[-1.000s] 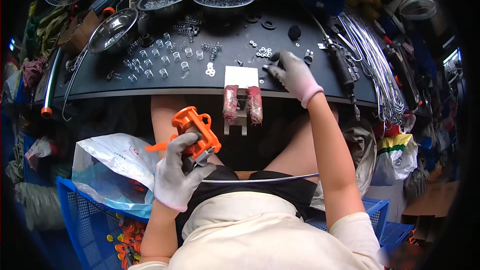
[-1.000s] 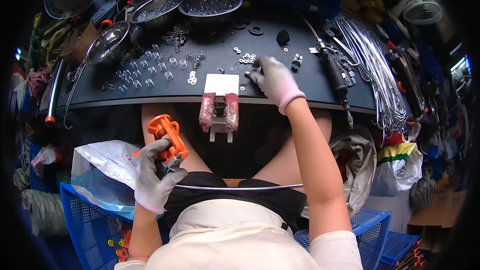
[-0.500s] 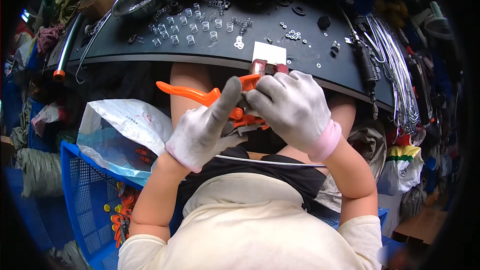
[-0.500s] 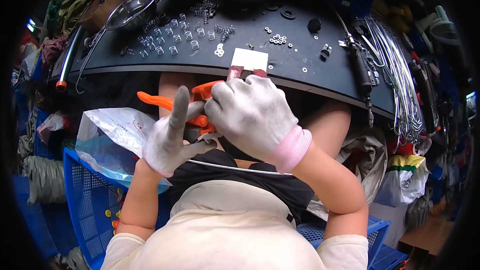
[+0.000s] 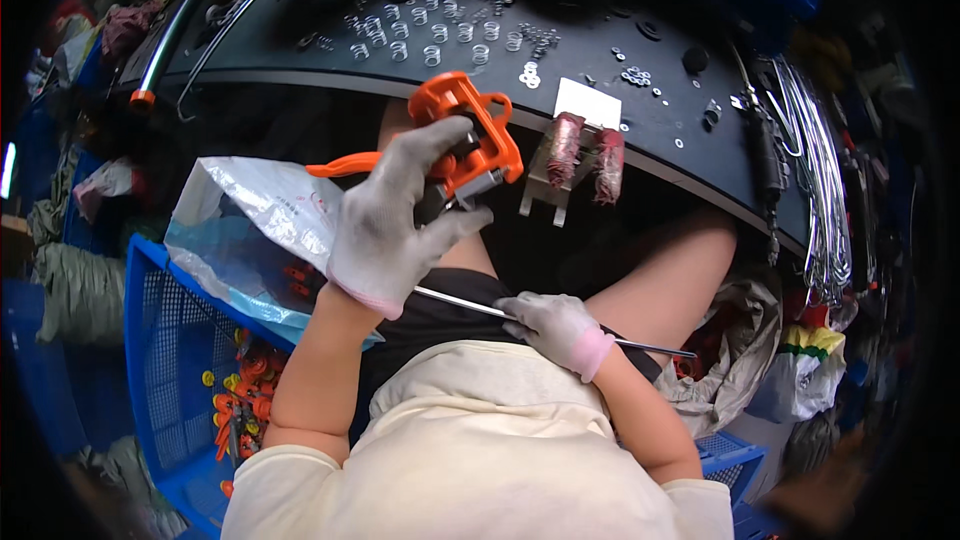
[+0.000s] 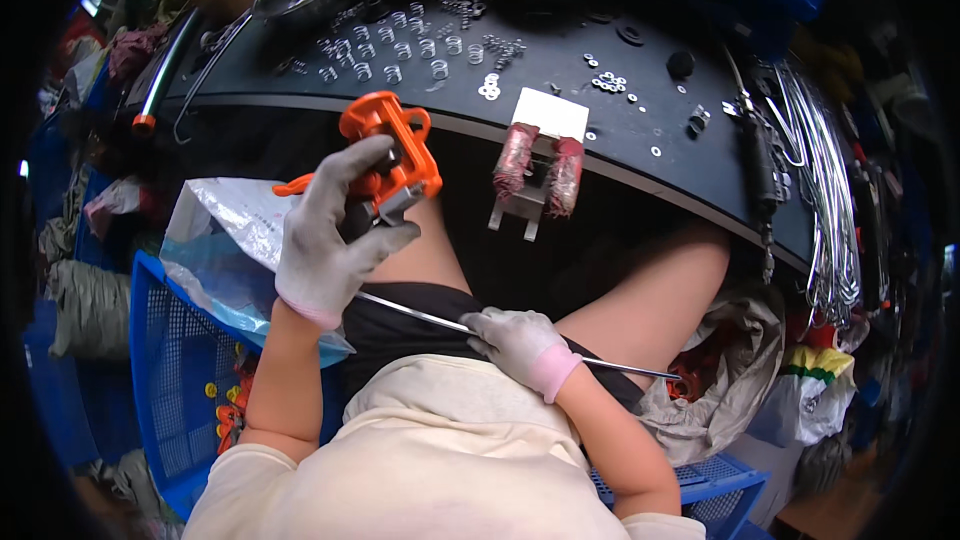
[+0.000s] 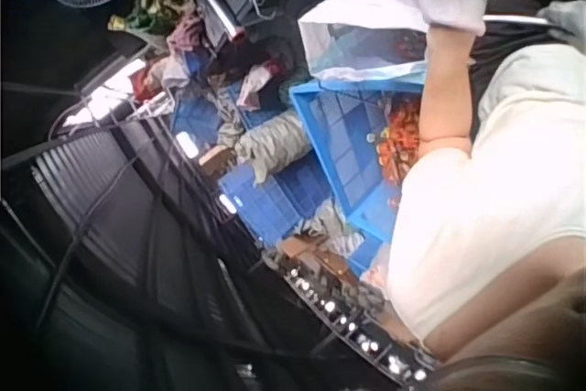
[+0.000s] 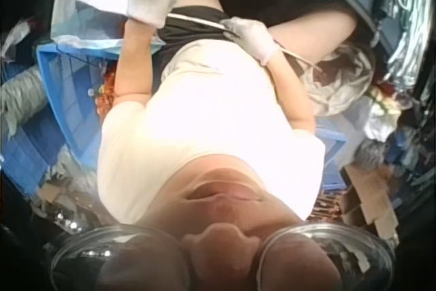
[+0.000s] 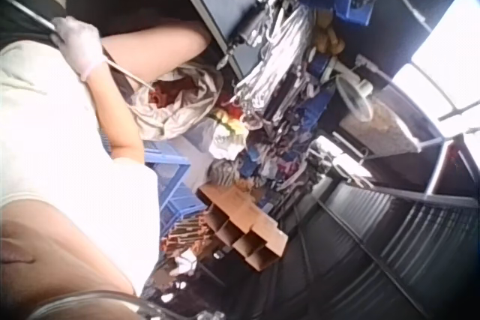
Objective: The recorder is assembling a manual applicator tool using springs, screws, and a pneumatic driver on an industrial workbench.
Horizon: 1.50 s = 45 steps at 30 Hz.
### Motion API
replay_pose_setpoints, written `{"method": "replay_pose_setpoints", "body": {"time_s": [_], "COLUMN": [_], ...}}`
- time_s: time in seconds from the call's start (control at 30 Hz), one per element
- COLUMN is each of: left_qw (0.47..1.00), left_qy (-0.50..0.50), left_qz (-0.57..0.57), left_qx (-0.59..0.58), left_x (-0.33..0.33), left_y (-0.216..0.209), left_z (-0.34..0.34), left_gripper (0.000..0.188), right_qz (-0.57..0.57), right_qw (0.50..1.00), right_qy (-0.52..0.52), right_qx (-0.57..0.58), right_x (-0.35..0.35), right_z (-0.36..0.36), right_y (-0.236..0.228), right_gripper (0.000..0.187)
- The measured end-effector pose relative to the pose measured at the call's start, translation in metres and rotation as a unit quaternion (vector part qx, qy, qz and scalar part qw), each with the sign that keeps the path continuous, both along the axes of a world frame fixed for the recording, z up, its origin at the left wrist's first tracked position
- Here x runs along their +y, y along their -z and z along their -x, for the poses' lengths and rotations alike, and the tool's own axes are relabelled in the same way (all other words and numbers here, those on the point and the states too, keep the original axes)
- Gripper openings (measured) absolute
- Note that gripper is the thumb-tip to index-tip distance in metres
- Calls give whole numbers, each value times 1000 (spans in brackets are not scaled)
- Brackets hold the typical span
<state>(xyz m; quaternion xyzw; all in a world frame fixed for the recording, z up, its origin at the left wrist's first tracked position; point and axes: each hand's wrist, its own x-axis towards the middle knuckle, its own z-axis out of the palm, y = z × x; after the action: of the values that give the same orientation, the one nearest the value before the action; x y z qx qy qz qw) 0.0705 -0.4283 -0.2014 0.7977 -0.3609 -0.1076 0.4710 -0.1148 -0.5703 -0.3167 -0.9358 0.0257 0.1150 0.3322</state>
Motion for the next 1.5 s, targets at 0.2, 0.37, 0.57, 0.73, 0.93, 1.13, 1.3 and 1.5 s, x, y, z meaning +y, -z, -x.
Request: {"method": "replay_pose_setpoints", "body": {"time_s": [0.2, 0.37, 0.57, 0.73, 0.93, 1.13, 1.3, 1.5], "left_qw": [976, 934, 929, 940, 894, 864, 782, 728], "left_qy": [-115, -122, -107, -118, 8, 95, 347, 454], "left_qz": [170, 265, 233, 217, 212, 268, 227, 180], "left_qx": [77, 206, 268, 237, 395, 415, 465, 481], "left_x": [32, 37, 38, 35, -1, -24, -155, -189], "left_y": [9, 14, 7, 7, -28, 33, 32, 17], "left_z": [-34, -38, -28, -33, 1, 38, 89, 142], "left_gripper": [63, 65, 63, 64, 66, 71, 73, 75], "right_qz": [-68, -6, 90, 118, -183, -267, -220, -155], "right_qw": [968, 955, 956, 955, 902, 860, 881, 855], "right_qy": [235, 167, 151, 134, 180, 164, 217, 312], "right_qx": [-55, -244, -236, -238, -347, -404, -358, -384], "right_x": [-21, 8, 16, 13, -15, -1, -15, -18], "right_z": [28, 13, -4, -9, -16, -28, 17, 55], "right_y": [-80, -101, -110, -106, -115, -142, -135, -164], "right_gripper": [60, 68, 70, 70, 51, 42, 57, 52]}}
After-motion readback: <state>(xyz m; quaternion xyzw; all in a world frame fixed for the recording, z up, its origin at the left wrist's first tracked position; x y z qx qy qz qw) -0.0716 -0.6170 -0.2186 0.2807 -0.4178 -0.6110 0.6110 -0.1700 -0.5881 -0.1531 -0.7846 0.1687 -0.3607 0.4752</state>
